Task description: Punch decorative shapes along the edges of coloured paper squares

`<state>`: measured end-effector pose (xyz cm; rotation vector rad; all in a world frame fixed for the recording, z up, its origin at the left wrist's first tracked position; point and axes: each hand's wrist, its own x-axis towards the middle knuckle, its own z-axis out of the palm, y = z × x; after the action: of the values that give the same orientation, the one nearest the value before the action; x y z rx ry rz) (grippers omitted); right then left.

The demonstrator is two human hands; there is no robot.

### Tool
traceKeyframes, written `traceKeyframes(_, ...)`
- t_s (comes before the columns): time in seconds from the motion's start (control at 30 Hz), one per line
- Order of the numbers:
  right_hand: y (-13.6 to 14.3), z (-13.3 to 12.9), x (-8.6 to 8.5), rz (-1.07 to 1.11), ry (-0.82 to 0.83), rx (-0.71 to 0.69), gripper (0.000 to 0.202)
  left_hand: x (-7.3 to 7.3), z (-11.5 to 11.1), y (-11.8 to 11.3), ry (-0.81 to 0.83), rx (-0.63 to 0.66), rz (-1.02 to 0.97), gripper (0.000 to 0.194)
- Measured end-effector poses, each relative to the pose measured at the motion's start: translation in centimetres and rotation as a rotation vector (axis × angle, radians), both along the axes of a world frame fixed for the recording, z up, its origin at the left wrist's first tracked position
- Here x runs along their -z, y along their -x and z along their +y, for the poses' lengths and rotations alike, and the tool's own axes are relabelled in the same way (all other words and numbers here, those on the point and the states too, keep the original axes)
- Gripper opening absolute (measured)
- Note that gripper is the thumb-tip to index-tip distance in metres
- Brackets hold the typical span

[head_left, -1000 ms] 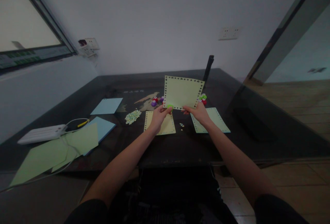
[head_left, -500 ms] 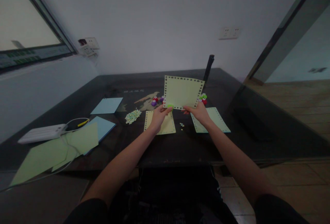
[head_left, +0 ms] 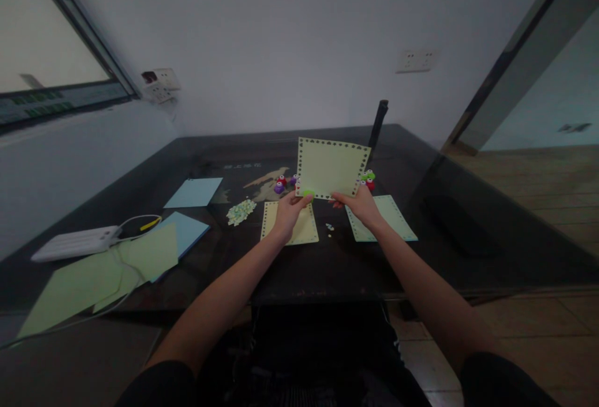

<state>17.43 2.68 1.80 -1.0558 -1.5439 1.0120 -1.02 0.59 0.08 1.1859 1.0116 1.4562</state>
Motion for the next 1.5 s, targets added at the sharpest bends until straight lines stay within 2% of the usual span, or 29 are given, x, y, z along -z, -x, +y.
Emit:
traceKeyframes(0.4, 0.03, -0.13, -0.17, -0.015, 0.009, 0.010, 0.026, 0.43, 0.28, -0.11, -0.035, 0.025, -0.048, 0.034)
traceKeyframes(0.6, 0.15, -0.33, -0.44, -0.027, -0.002, 0.010, 0.022, 0.73, 0.49, -0.10, -0.029, 0.006, -0.056, 0.032)
traceKeyframes(0.93, -0.11, 0.19, 0.22, -0.016, 0.008, 0.022, 0.025, 0.69, 0.73, -0.11, -0.010, 0.007, -0.053, 0.032)
traceKeyframes(1.5, -0.17, 0.28, 0.33, 0.013, 0.024, -0.014, 0.029, 0.87, 0.85, -0.08, -0.003, 0.021, -0.054, 0.037)
